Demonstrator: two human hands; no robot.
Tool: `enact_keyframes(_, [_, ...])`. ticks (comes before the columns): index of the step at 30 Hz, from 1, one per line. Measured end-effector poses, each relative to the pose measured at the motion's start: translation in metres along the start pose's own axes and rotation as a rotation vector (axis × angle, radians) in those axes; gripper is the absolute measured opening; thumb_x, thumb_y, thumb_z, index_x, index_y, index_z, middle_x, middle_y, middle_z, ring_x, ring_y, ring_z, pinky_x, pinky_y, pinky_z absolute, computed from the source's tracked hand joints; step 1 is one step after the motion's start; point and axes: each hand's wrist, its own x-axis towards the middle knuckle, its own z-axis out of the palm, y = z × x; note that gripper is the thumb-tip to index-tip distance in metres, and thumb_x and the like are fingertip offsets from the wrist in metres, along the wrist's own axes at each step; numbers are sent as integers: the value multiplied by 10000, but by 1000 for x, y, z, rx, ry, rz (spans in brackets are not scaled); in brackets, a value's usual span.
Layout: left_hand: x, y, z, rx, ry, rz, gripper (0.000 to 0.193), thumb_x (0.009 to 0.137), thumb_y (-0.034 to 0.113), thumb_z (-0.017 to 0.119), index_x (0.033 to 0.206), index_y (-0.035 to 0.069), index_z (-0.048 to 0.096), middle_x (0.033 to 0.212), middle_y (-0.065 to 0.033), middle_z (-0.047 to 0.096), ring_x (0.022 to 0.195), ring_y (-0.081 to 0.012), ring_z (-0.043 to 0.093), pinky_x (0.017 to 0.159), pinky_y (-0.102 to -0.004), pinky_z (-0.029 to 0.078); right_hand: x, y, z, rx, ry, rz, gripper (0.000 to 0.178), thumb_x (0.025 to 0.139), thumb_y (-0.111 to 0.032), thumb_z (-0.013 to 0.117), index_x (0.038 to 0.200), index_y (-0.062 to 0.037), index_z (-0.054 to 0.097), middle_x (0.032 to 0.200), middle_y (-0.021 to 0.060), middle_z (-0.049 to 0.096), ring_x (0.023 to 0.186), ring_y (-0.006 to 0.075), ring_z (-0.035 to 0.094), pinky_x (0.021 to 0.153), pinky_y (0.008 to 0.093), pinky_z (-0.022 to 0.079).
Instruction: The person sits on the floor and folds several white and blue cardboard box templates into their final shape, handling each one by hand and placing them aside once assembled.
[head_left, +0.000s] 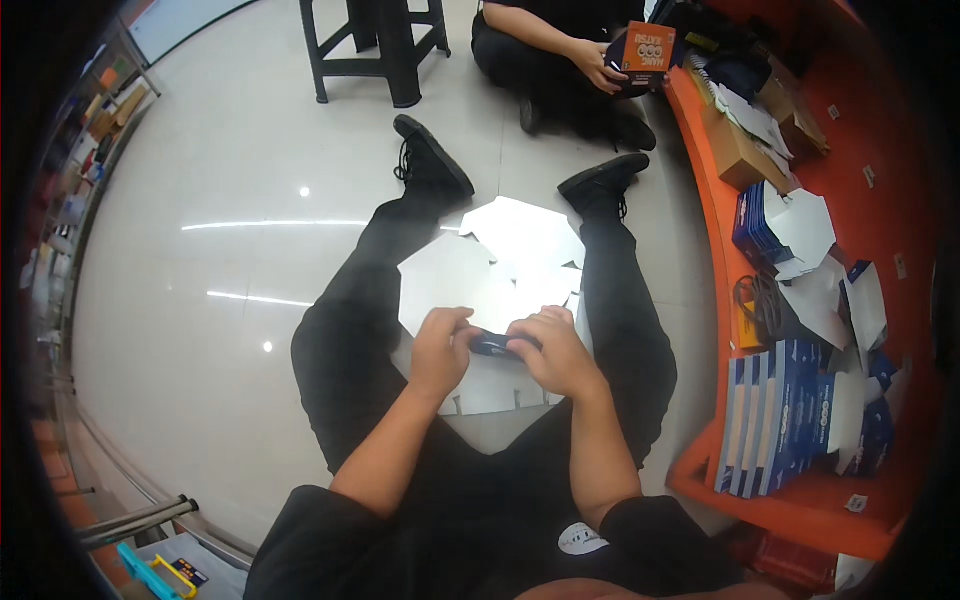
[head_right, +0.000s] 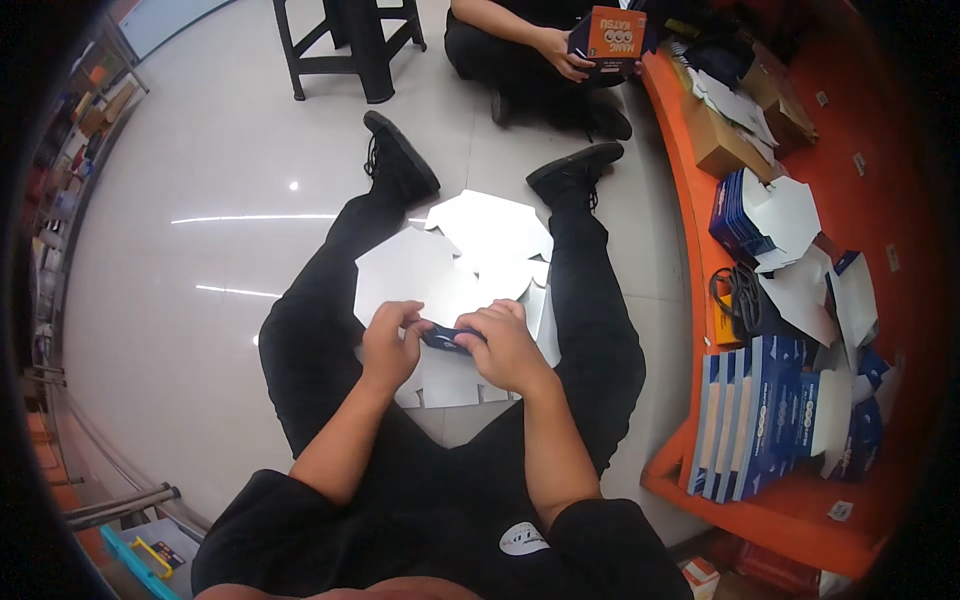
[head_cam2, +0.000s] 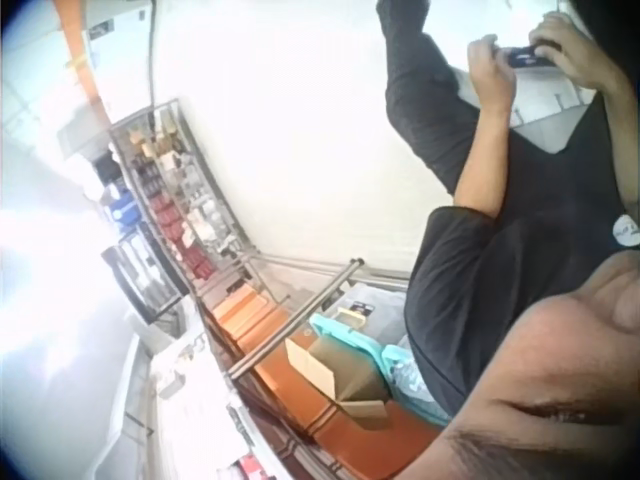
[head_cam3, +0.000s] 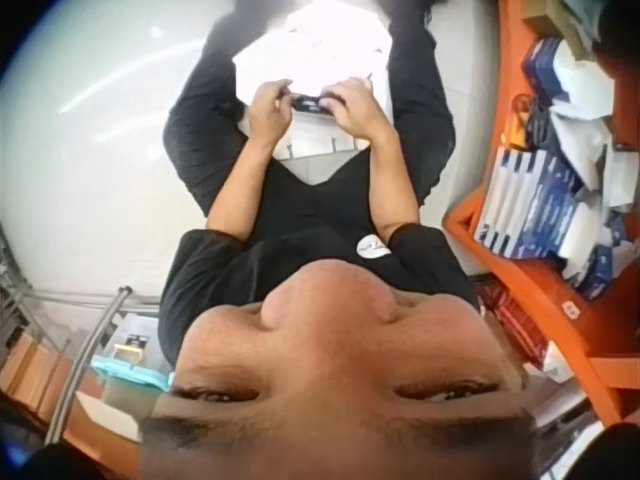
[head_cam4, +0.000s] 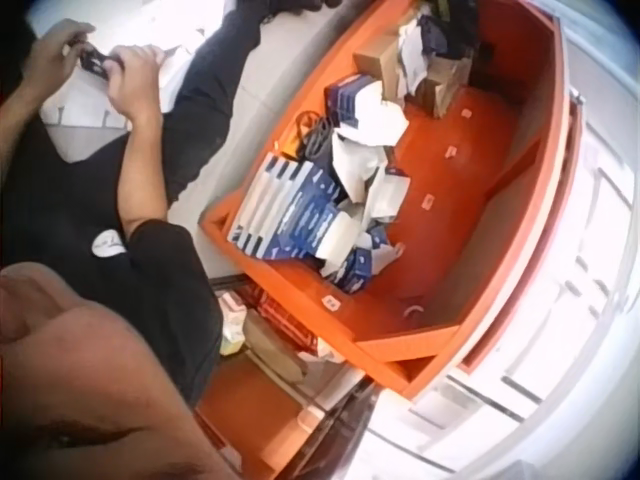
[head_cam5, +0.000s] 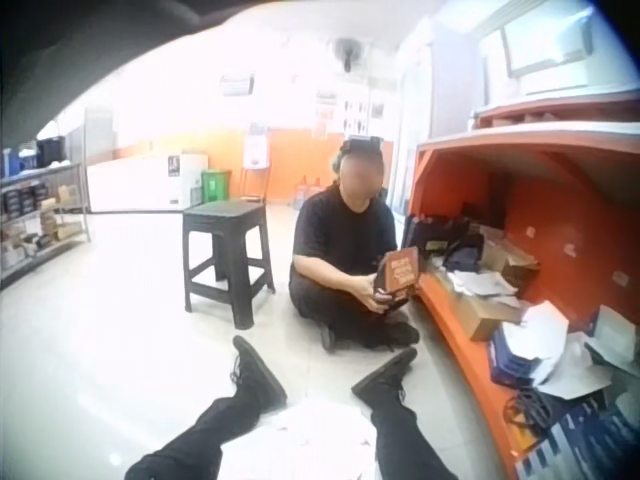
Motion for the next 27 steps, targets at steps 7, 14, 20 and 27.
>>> enact_keyframes(7, [-22, 4, 10, -67, -159, 99, 336, 779, -56, 786, 1083, 31, 671, 880, -103, 670, 785, -240, 684, 687, -344, 562, -4, 7, 9, -26, 26, -15, 112, 879, -118, 678, 980, -78, 702, 893, 90, 689, 956, 283, 625, 1114, 471, 312])
enact_keyframes(14, [-23, 3, 17, -3, -63, -67, 400, 785, 22, 837, 1151, 26, 676, 962, -124, 732, 854, -229, 743, 748, -327, 590, -7, 7, 6, -42, -3, -13, 126, 877, -107, 692, 998, -76, 703, 926, 98, 700, 993, 295, 627, 1100, 462, 320])
enact_keyframes(20, [-19, -1, 15, 12, -108, 35, 320, 812, 13, 811, 1110, 20, 696, 984, -131, 733, 877, -257, 746, 763, -332, 593, -8, 4, 3, -12, 65, 70, 143, 885, -120, 696, 1023, -82, 704, 951, 98, 707, 995, 290, 623, 1098, 458, 318])
enact_keyframes(27, [-21, -1, 20, -22, -176, -1, 310, 821, -26, 780, 1115, 18, 692, 1028, -150, 721, 893, -262, 739, 771, -347, 591, -5, 12, 11, -2, 22, 9, 163, 891, -140, 703, 1047, -97, 716, 978, 103, 717, 1033, 300, 602, 1115, 448, 294])
